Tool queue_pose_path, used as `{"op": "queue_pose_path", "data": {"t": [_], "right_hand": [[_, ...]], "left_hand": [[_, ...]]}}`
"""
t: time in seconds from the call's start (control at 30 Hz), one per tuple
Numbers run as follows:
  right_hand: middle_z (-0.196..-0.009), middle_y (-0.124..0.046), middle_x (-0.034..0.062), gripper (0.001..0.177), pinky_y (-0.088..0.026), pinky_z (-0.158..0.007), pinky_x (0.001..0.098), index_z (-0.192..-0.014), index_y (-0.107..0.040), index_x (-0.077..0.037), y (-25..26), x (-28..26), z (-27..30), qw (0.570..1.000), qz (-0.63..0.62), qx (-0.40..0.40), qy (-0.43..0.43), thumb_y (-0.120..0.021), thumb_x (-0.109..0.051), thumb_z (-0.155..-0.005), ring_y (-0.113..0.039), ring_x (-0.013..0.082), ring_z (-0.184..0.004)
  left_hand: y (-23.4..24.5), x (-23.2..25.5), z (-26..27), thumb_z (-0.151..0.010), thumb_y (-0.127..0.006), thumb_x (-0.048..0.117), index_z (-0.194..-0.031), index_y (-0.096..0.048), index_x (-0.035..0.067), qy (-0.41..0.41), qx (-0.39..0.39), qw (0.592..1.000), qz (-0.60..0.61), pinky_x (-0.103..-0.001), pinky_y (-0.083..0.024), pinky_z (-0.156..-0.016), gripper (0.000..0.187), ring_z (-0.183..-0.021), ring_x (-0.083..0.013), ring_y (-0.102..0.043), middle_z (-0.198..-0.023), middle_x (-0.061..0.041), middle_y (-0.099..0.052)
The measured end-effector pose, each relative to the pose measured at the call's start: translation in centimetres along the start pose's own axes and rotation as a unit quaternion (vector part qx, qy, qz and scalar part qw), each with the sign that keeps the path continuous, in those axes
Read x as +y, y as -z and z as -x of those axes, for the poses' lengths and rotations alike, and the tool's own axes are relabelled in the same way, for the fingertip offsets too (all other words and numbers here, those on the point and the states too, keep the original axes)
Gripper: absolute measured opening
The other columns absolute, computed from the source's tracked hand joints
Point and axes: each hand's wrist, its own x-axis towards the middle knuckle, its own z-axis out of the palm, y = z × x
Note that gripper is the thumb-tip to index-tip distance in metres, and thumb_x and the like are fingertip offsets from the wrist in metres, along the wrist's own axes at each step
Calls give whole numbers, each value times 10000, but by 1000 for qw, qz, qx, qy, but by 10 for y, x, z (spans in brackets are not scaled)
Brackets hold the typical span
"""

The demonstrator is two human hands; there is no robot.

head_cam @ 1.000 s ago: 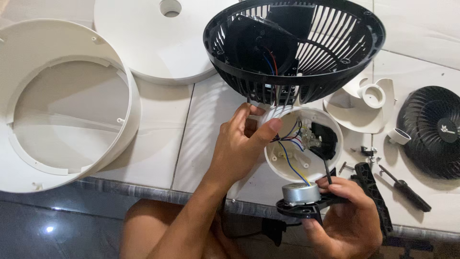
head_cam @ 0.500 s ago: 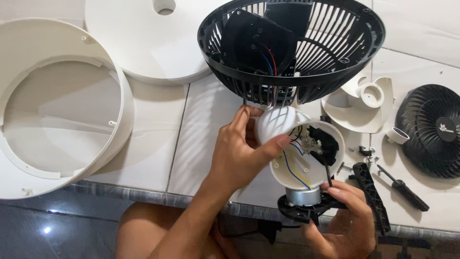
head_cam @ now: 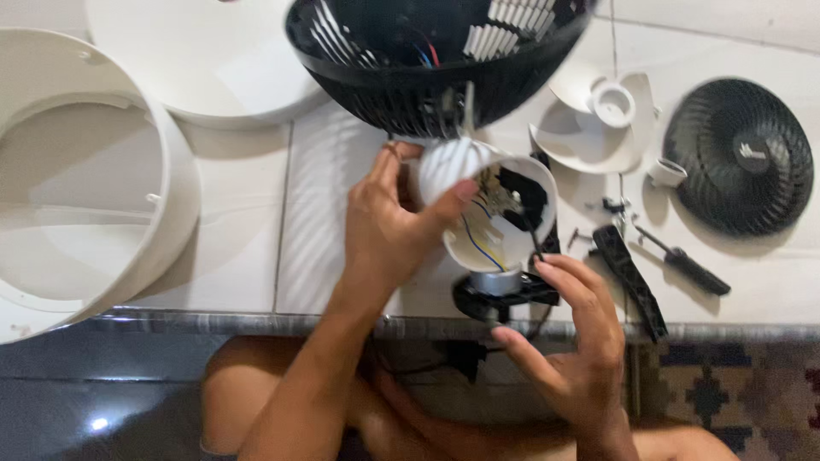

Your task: The person assembles an electric fan on a tiled floor. They connect the motor to the fan cage, attach the base, and secure the components using a screwdriver and screws.

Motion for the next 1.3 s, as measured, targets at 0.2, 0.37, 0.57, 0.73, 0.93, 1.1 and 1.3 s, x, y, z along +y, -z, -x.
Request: {"op": "queue_pose_path", "data": {"t": [0.2, 0.37, 0.57, 0.73, 0.93, 1.1, 1.3], "right_hand": [[-1107, -657, 165, 280, -502, -860, 377, -1133, -811, -83, 14, -26, -35, 986, 136, 86, -36, -860, -75, -857, -599, 268, -1003], [-1262, -647, 173, 115, -407, -996, 437, -809, -776, -97, -6, -31, -104, 924, 292, 66, 240, -829, -174, -742, -501, 301, -1234], [-1252, -672, 77, 137, -414, -953, 373, -826, -731, -28, -24, -27, -125, 904, 346, 37, 249, -737, -162, -795, -568, 228, -1131], [-1039, -668, 41, 108, -409, -842, 373, -738, -712, -59, -30, -23, -124, 900, 351, 47, 255, -730, -165, -728, -576, 226, -944], [-977, -676, 19, 104, -390, -810, 355, -664, -682, -85, -35, -22, -128, 888, 371, 61, 263, -737, -166, -699, -579, 201, -881], [-1019, -702, 21, 125, -380, -842, 361, -626, -660, -79, -36, -20, -126, 886, 362, 82, 278, -737, -157, -685, -584, 188, -875], [-1113, -728, 27, 179, -368, -902, 360, -628, -662, -92, -35, -17, -124, 886, 375, 83, 261, -766, -157, -760, -585, 166, -906]], "left_hand": [[-4, -3, 2, -775, -676, 650, -1108, -657, 12, -7, 14, 1000, -2, -284, -597, -553, 720, -688, -162, -763, -815, -89, -727], [-2, 7, 5, -783, -696, 623, -1107, -660, -3, -12, 36, 999, -29, -309, -550, -581, 706, -642, -187, -719, -757, -115, -733], [-5, 5, 3, -759, -674, 660, -1148, -646, -20, 7, 14, 997, -78, -335, -586, -604, 783, -686, -220, -740, -830, -137, -717], [-5, 4, 8, -796, -671, 693, -1147, -660, -46, -53, 48, 994, -78, -380, -599, -732, 818, -811, -273, -751, -931, -157, -733], [-3, 7, 6, -735, -638, 730, -1146, -668, -16, 20, 2, 997, -70, -392, -611, -661, 852, -756, -274, -764, -852, -161, -731], [-2, 5, 9, -746, -676, 734, -1193, -638, -66, -33, 40, 995, -81, -402, -604, -776, 917, -854, -309, -751, -931, -198, -716], [-7, 3, 11, -732, -666, 735, -1198, -650, -67, -12, 35, 996, -86, -413, -603, -797, 928, -904, -316, -749, -972, -201, -730]]}}
